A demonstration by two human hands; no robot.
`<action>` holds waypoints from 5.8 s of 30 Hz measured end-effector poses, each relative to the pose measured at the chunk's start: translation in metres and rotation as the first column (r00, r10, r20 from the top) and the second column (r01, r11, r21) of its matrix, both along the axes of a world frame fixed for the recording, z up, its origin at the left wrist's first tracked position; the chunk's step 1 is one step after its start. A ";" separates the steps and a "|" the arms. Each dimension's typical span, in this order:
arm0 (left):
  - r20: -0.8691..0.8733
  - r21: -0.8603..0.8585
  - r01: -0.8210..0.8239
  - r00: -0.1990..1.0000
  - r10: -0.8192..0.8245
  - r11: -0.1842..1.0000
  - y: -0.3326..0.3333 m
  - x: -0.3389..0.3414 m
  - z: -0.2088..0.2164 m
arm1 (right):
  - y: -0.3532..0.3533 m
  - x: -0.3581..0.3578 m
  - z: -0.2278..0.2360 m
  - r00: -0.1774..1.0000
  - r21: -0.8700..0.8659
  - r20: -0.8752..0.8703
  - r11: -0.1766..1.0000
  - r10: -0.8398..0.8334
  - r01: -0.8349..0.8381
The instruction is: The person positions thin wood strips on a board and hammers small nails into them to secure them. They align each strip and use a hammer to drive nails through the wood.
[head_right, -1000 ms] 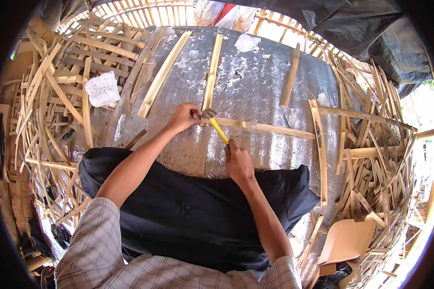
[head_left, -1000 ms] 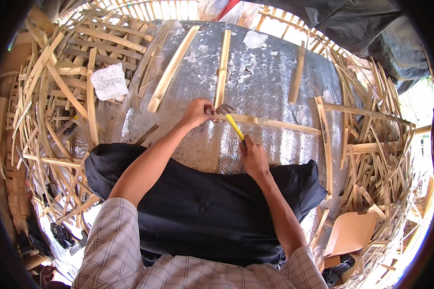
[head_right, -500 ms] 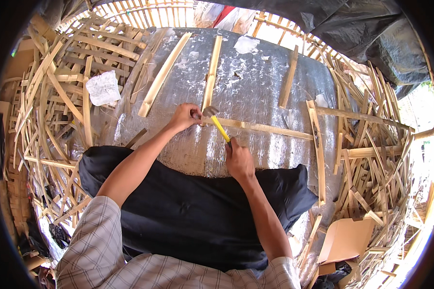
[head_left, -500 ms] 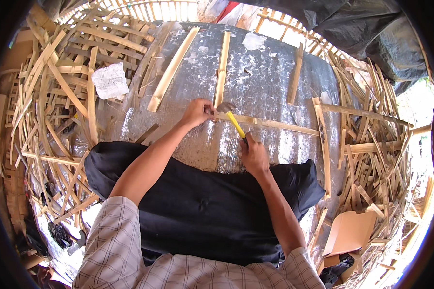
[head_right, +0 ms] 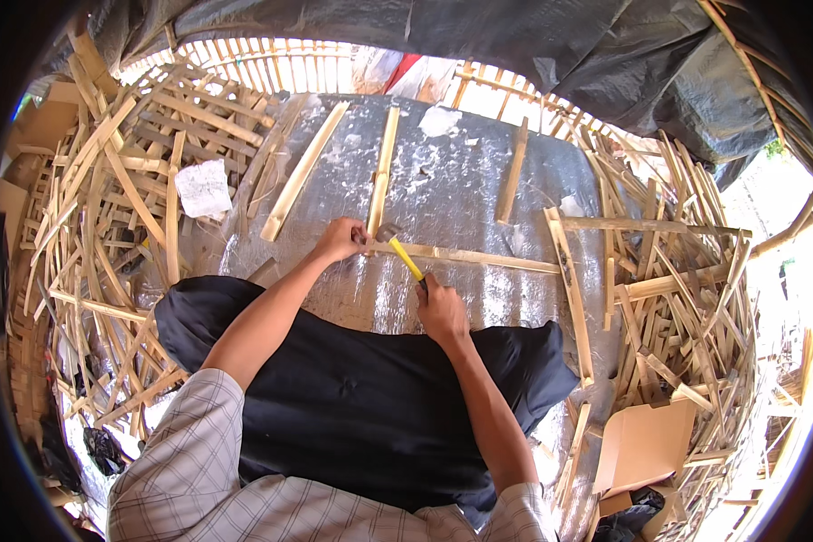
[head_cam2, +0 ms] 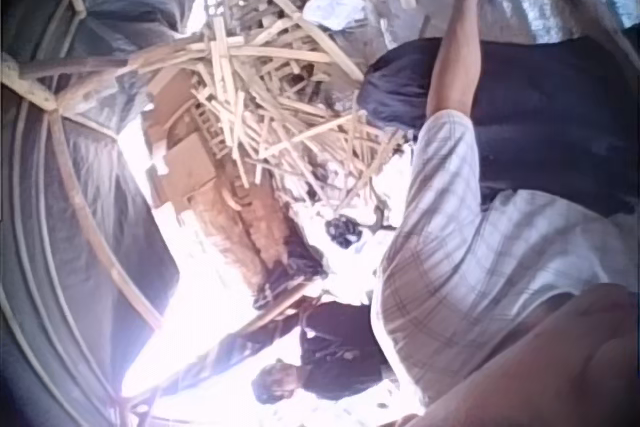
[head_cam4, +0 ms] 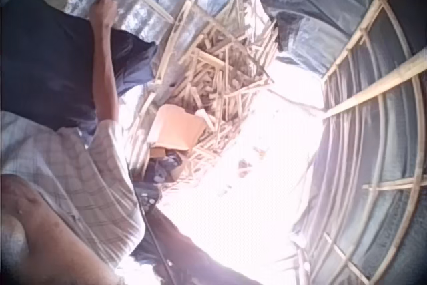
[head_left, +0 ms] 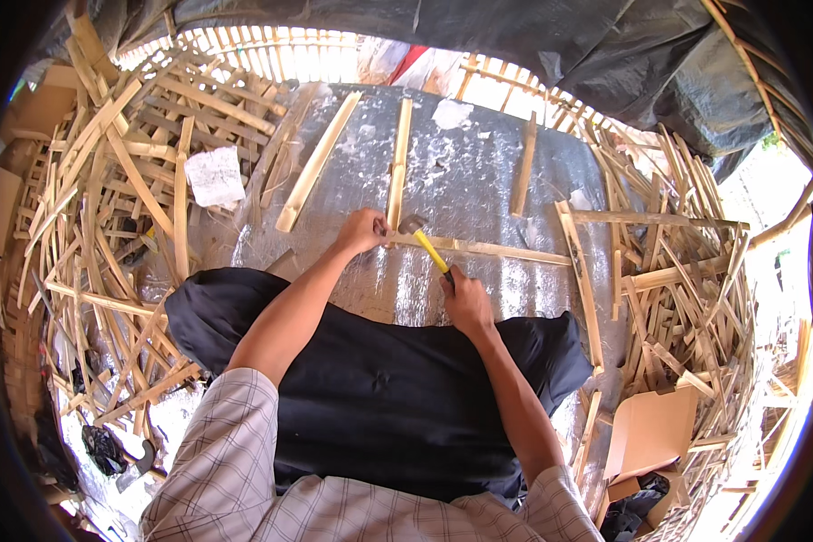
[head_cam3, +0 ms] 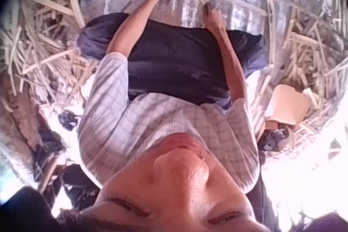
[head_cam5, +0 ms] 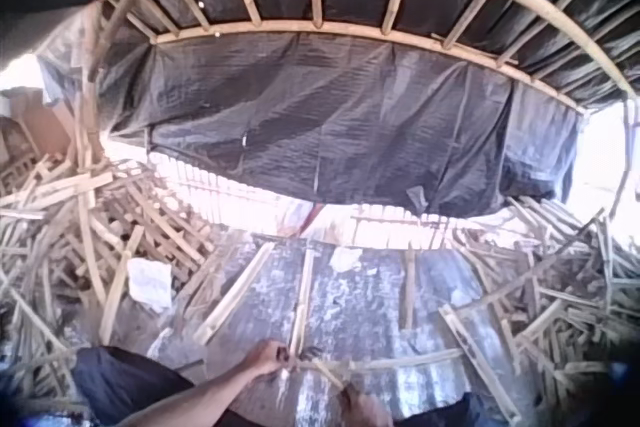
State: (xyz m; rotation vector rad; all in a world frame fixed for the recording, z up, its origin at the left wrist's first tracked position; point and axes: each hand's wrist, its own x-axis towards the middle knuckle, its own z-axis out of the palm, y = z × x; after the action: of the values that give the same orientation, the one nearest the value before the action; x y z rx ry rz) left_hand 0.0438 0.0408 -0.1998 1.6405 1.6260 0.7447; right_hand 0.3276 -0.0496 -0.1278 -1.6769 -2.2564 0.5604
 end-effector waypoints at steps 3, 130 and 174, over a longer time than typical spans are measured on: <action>-0.104 -0.050 -0.007 0.995 0.002 0.999 0.013 -0.004 -0.004 | -0.006 0.002 0.008 0.998 0.025 0.066 0.999 0.018 -0.020; -0.150 -0.087 0.437 0.883 -0.445 0.895 0.063 -0.023 0.013 | 0.133 0.009 -0.039 0.998 0.040 -0.061 0.999 -0.007 0.009; -0.356 -0.303 0.189 0.887 -0.294 0.934 0.074 -0.016 0.013 | 0.120 0.000 -0.015 0.996 -0.030 -0.059 0.997 -0.066 0.065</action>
State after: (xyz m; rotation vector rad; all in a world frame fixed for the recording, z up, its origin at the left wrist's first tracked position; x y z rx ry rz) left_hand 0.0281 0.1149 -0.1867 1.8331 1.6562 0.0597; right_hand 0.3271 0.0700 -0.1426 -1.7171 -2.1532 0.6207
